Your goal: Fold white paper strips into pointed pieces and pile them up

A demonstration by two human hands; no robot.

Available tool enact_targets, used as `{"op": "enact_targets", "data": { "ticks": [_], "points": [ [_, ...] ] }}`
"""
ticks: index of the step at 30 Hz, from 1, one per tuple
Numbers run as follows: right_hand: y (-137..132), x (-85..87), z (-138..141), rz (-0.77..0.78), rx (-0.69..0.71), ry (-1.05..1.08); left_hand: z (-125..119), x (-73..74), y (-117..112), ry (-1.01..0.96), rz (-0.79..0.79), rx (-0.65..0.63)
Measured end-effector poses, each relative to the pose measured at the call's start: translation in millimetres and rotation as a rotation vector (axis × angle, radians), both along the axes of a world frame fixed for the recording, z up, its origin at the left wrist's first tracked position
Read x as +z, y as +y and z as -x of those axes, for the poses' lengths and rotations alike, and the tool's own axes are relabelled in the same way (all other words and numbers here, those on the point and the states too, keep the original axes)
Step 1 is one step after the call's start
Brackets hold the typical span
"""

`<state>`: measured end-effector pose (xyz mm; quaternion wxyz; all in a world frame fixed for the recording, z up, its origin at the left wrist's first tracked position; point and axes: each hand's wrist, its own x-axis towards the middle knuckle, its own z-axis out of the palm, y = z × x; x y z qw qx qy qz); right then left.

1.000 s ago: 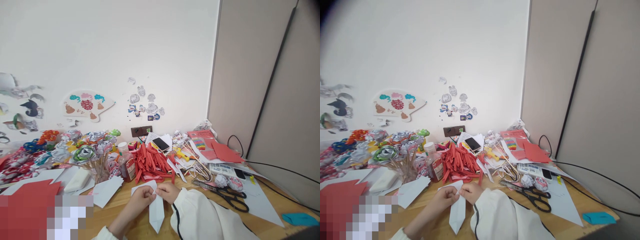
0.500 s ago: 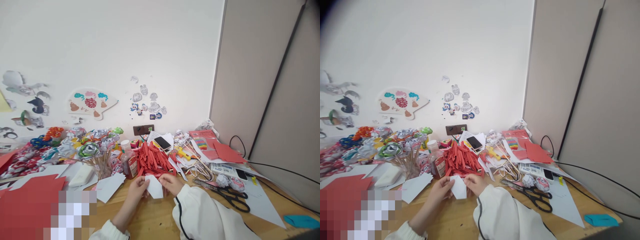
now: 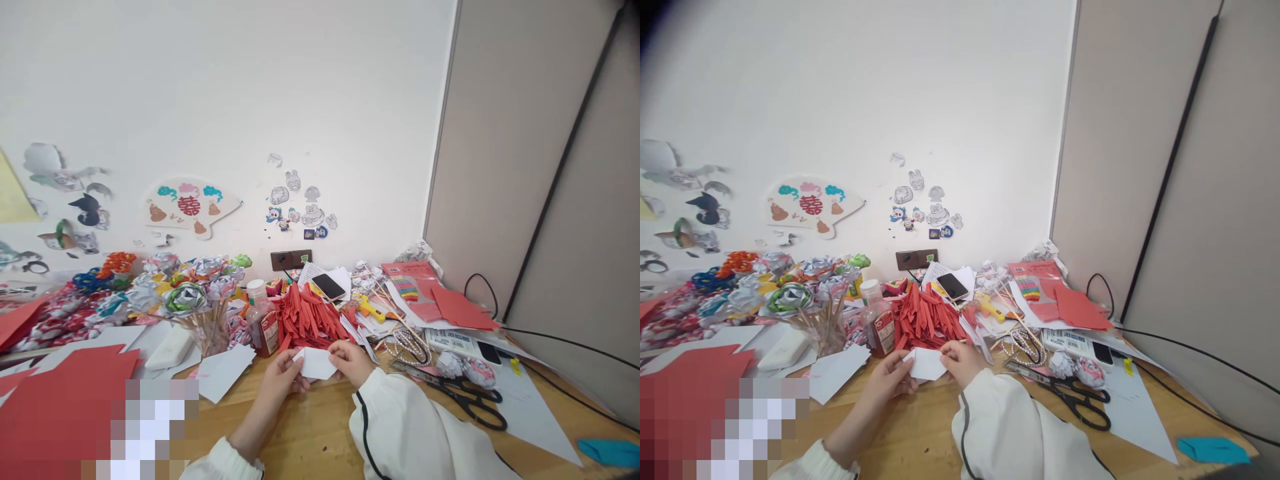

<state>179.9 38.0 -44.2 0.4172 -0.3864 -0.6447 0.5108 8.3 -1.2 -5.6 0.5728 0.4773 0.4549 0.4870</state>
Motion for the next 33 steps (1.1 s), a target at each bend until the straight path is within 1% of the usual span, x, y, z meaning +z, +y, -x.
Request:
{"op": "enact_targets", "data": {
  "ticks": [3,7,10,13,16,21,24,27,29,33],
  "points": [
    [1,0.1,0,-0.010,0.015,0.007,1,-0.3,1,-0.008,-0.011,0.025],
    [1,1.5,0,0.005,0.065,0.040,3,0.1,1,0.013,0.050,0.019],
    [-1,5.3,0,0.029,0.083,0.073,3,4.4,0,0.026,0.049,-0.015],
    [-3,11.4,-2,0.040,0.089,0.100,4,10.0,-3,0.029,0.040,-0.020],
    [-5,17.1,-2,0.028,0.101,0.125,4,13.8,-6,-0.017,0.045,-0.036],
    [-7,19.2,-2,-0.068,0.084,0.140,3,17.3,-11,-0.127,-0.003,-0.067],
    [-8,16.3,-3,-0.157,0.027,0.074,1,19.0,-14,-0.115,0.004,-0.106],
    [-9,16.7,-3,-0.222,-0.008,0.031,1,19.0,-13,-0.073,0.009,-0.098],
    [-10,20.4,-4,-0.203,-0.001,0.045,2,18.3,-11,-0.041,0.019,-0.090],
    [-12,29.7,-5,-0.058,0.072,0.112,5,18.8,-7,0.034,0.002,-0.110]
  ]
}}
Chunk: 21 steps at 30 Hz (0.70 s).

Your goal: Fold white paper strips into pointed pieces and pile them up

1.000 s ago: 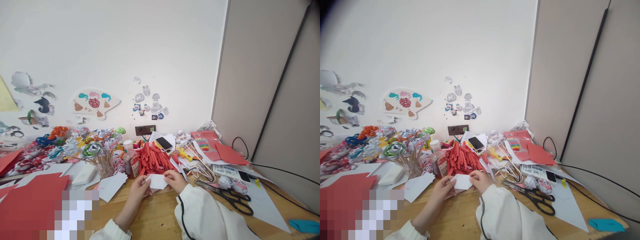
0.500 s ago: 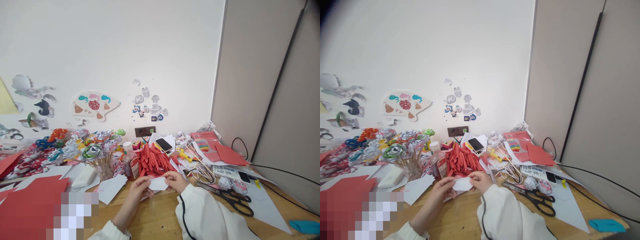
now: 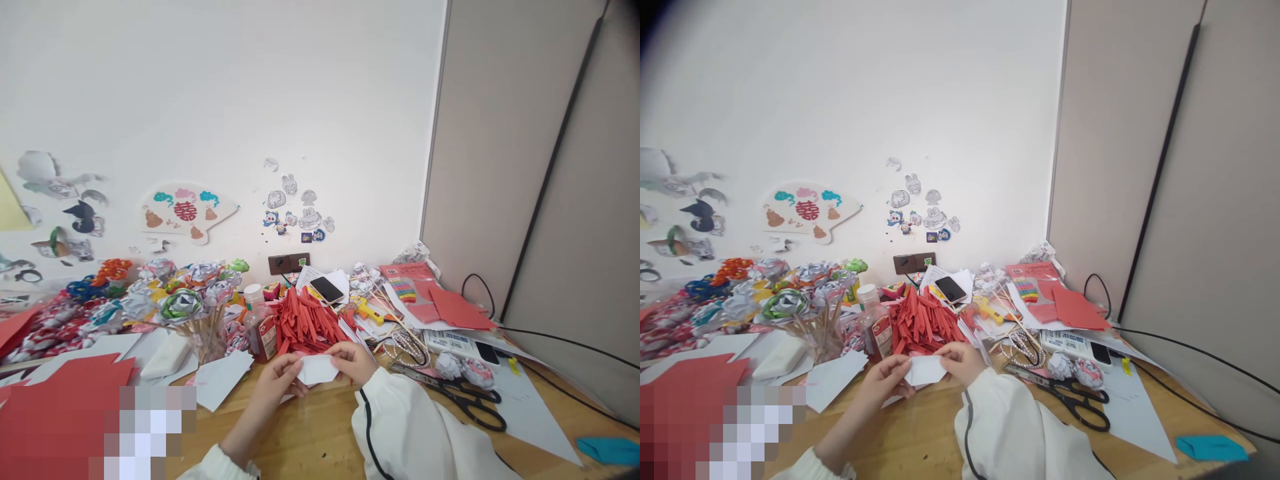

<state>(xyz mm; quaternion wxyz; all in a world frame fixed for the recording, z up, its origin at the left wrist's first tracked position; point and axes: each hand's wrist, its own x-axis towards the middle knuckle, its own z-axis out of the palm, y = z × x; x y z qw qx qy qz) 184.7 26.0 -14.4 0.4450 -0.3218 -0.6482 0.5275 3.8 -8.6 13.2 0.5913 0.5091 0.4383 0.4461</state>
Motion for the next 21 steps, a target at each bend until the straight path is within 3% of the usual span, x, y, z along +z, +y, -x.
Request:
{"op": "enact_targets", "data": {
  "ticks": [8,14,21],
  "points": [
    [0.7,2.5,-1.4,0.137,0.102,0.063,-1.4,1.2,-1.9,0.001,-0.014,0.094],
    [-5.3,8.9,0.2,0.040,0.048,0.039,-4.0,1.7,-4.1,-0.074,0.003,0.161],
    [-3.3,3.3,-0.5,-0.064,-0.052,-0.032,-3.1,1.7,-3.5,-0.055,0.087,0.086]
  ]
}}
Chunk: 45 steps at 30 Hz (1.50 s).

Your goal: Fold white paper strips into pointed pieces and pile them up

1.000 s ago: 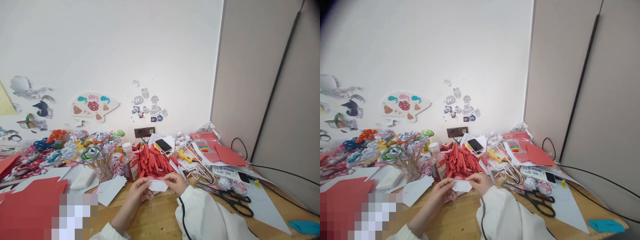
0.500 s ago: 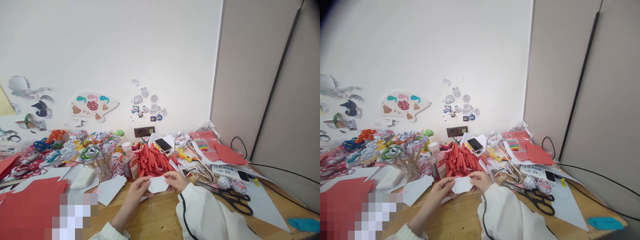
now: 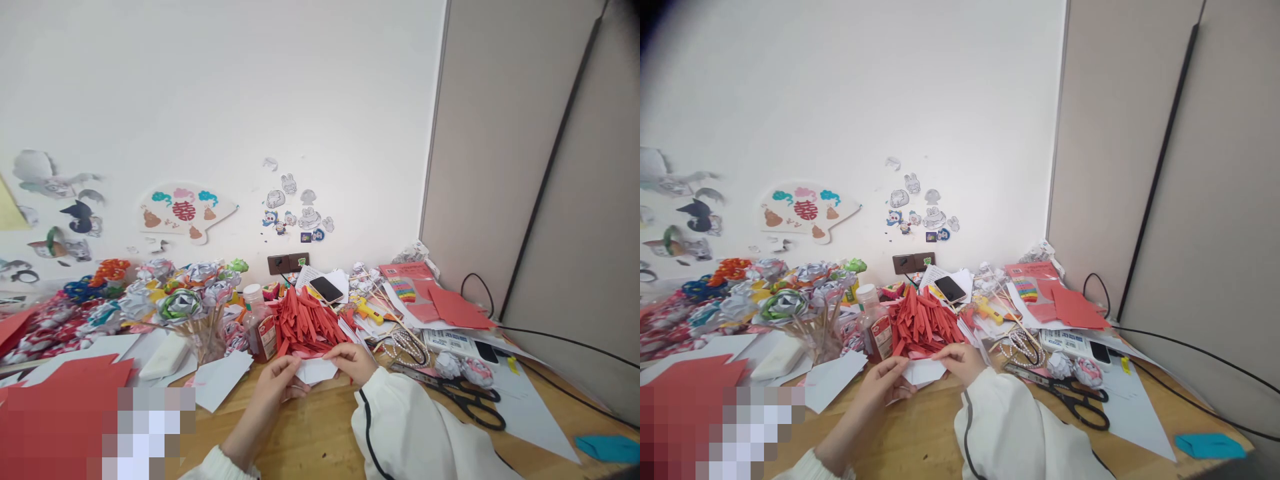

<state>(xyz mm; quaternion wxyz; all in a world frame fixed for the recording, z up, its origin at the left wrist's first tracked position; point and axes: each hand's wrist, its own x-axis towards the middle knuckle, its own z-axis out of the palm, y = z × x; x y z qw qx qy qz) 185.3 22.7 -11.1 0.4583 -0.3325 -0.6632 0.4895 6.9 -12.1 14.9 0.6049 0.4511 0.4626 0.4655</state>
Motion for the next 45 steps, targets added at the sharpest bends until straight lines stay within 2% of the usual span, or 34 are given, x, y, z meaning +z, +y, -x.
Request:
{"op": "enact_targets", "data": {
  "ticks": [7,12,17,23,28,32,36,39,45],
  "points": [
    [4,-8.0,-4,-0.127,-0.005,-0.159,1,-4.3,3,0.054,0.015,0.023],
    [5,-12.7,-4,-0.075,0.040,-0.160,1,-7.7,5,0.116,-0.044,0.004],
    [8,-19.4,-3,-0.097,-0.033,-0.342,-3,-6.1,1,0.184,-0.115,-0.045],
    [11,-23.8,-1,-0.100,-0.073,-0.368,-6,-3.1,-1,0.217,-0.119,-0.051],
    [5,-17.7,1,-0.094,-0.103,-0.388,-7,-9.2,0,0.251,-0.119,-0.042],
    [-2,-10.1,4,-0.116,-0.121,-0.411,-7,-14.3,1,0.330,-0.198,-0.050],
    [-1,-11.7,7,-0.182,-0.051,-0.364,-9,-16.0,0,0.377,-0.259,-0.075],
    [1,-14.0,8,-0.225,-0.031,-0.362,-10,-15.5,-1,0.375,-0.246,-0.094],
    [1,-9.2,5,-0.187,-0.010,-0.371,-8,-10.6,0,0.315,-0.166,-0.128]
  ]
}}
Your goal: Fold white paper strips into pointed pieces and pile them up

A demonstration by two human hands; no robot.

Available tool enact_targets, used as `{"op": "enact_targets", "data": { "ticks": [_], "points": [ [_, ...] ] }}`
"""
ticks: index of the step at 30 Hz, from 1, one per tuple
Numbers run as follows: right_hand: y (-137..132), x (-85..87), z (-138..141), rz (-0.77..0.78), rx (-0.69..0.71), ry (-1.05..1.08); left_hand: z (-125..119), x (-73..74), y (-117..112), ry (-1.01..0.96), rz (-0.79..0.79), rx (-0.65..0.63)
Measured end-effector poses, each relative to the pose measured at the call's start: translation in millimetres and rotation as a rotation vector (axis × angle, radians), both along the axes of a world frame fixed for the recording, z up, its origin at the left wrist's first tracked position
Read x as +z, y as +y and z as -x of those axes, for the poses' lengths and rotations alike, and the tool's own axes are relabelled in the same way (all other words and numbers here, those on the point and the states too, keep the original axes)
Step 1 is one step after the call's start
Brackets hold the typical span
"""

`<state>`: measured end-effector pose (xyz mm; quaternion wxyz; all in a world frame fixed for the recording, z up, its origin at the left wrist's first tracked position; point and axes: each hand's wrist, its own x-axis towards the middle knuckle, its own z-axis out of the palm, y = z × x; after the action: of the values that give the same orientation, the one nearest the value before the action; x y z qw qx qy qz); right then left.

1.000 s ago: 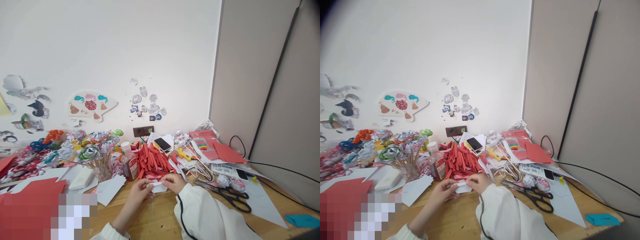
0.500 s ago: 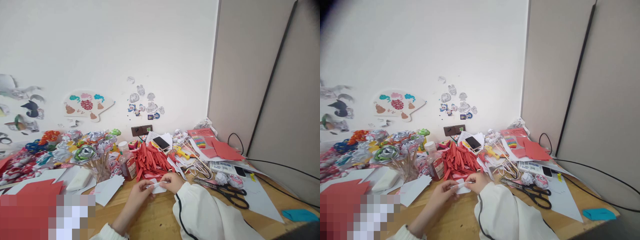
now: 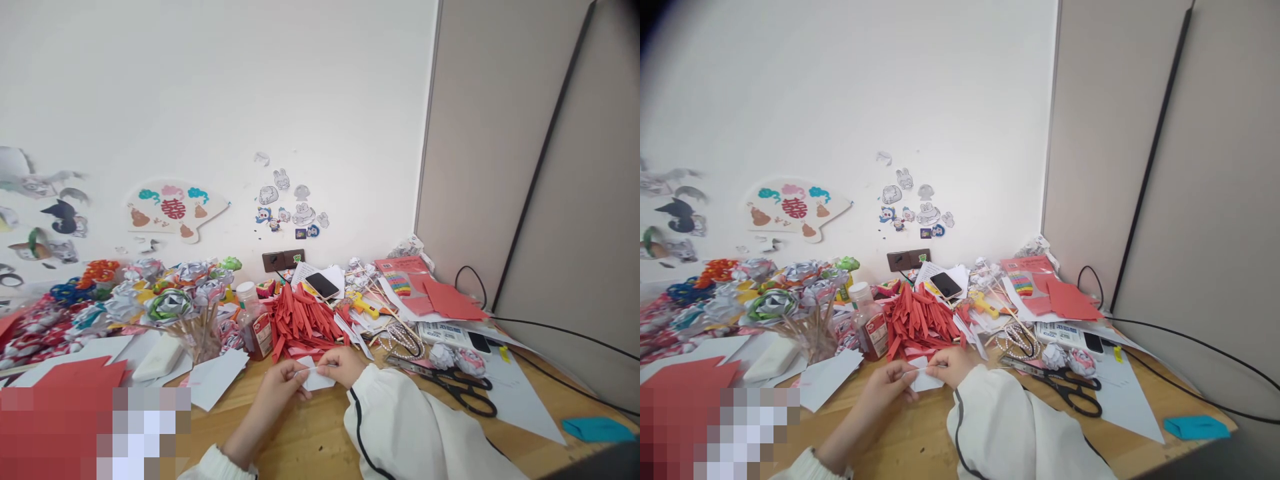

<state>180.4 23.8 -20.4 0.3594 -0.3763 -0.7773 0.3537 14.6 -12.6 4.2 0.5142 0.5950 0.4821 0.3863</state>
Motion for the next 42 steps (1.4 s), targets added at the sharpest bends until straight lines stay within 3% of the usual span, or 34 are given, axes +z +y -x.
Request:
{"op": "enact_targets", "data": {
  "ticks": [8,15,23,28,32,35,38,42],
  "points": [
    [11,-7.5,-11,0.095,0.188,0.040,5,5.6,-1,-0.084,0.162,-0.021],
    [15,-10.9,-14,0.227,0.285,0.141,7,6.7,0,-0.040,0.125,0.005],
    [18,-16.5,-14,0.143,0.203,0.116,6,2.2,-1,-0.023,0.053,-0.015],
    [14,-10.5,-12,0.189,0.192,0.171,6,-3.2,0,-0.014,0.052,-0.068],
    [5,-3.4,-10,0.094,0.091,0.090,4,-7.6,-5,0.016,0.147,-0.158],
    [-5,4.5,-6,0.044,0.102,0.042,1,-8.6,-9,0.095,0.141,-0.195],
    [-8,9.3,-3,0.026,0.107,0.063,-1,-11.0,-10,0.162,0.095,-0.185],
    [0,6.4,-5,0.045,-0.038,0.206,-1,-17.5,-4,0.099,0.086,-0.081]
  ]
}}
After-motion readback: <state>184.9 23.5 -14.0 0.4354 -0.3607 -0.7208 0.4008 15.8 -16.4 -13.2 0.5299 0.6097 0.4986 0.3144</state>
